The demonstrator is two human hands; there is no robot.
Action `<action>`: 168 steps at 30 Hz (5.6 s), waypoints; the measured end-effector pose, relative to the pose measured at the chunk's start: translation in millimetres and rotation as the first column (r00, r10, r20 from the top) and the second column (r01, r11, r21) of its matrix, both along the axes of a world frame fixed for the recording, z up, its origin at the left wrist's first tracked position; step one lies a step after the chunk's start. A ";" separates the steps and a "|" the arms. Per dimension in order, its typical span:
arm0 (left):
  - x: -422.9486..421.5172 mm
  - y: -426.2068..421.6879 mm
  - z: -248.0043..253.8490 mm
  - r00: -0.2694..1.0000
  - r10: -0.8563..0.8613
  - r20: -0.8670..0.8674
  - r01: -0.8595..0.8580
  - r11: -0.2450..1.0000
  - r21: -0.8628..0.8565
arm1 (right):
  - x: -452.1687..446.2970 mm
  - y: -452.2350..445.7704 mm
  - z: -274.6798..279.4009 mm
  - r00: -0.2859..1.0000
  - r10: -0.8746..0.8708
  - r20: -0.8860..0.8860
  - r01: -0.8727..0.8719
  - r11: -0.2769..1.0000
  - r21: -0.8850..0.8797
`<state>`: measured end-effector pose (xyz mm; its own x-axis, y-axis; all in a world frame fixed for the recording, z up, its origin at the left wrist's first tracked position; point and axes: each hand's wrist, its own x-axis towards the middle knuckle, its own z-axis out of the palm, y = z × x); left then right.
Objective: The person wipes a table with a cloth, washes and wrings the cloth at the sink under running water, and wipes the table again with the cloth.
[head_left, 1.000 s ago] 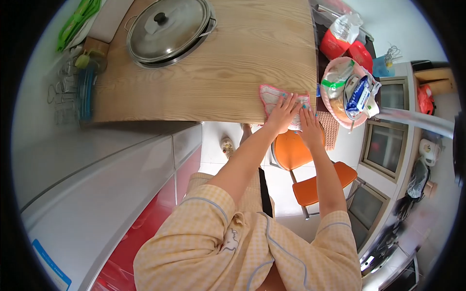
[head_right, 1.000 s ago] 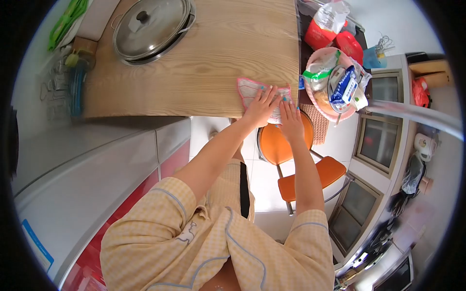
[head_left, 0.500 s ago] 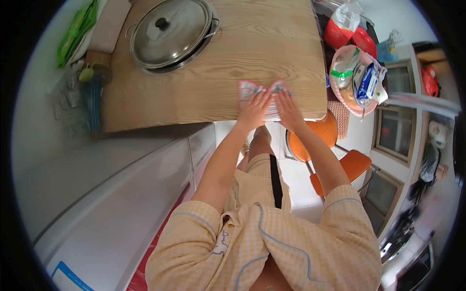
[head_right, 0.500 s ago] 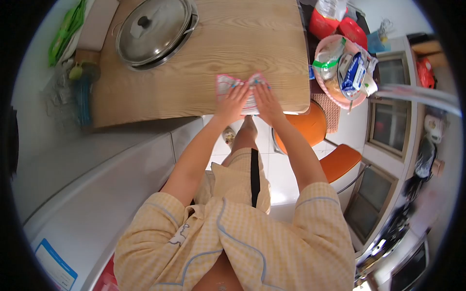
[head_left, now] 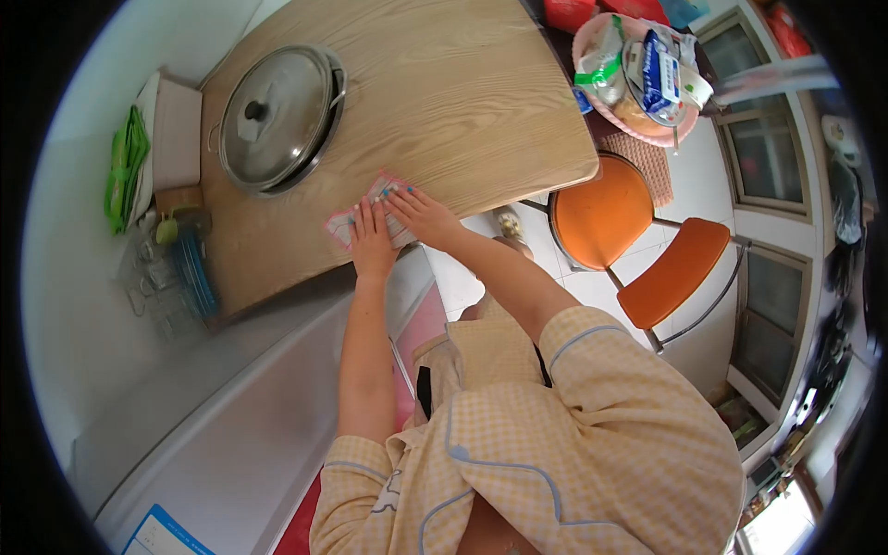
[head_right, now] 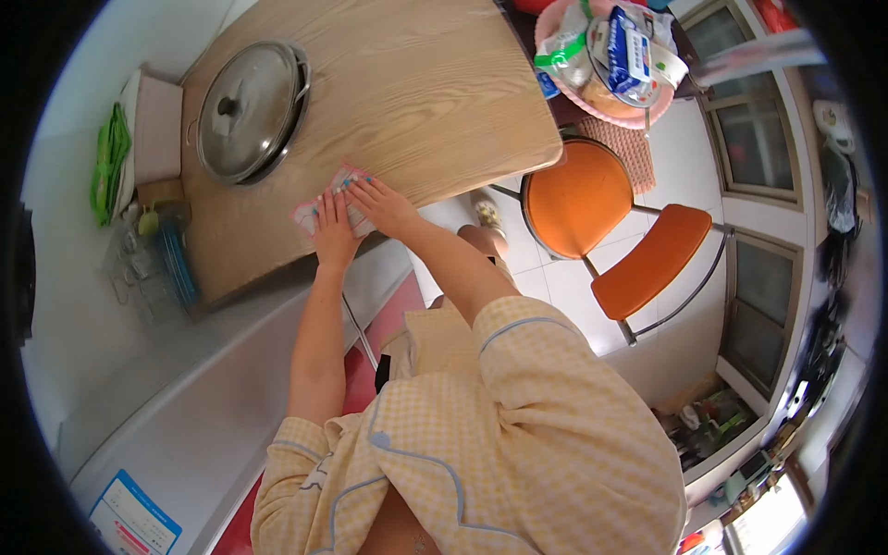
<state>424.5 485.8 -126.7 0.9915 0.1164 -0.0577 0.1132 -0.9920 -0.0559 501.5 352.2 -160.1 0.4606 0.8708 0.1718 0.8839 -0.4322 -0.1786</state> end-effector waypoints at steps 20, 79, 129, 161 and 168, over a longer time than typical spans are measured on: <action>154.0 -241.7 -14.3 0.909 -0.413 0.052 0.415 0.908 -0.058 | 95.2 -282.1 18.7 0.955 -0.295 0.025 0.293 0.929 -0.228; 97.9 -167.6 53.4 0.933 0.197 -0.302 -0.354 0.348 -0.868 | 100.8 -258.3 67.1 0.965 -0.105 -0.240 0.103 0.994 -0.021; 100.2 -215.0 37.0 0.984 0.060 0.166 0.053 0.794 -0.605 | 105.7 -278.2 16.7 0.220 -0.706 -0.673 0.925 0.371 -0.086; 469.6 -74.6 -23.5 0.903 0.230 0.362 -0.120 0.945 -0.303 | 393.3 -50.2 8.7 0.762 -0.647 -0.032 0.647 0.762 0.000; 579.5 -37.0 -39.9 0.858 0.224 0.462 -0.074 0.944 -0.321 | 496.4 -8.3 -1.0 0.732 -0.678 0.064 0.675 0.735 0.066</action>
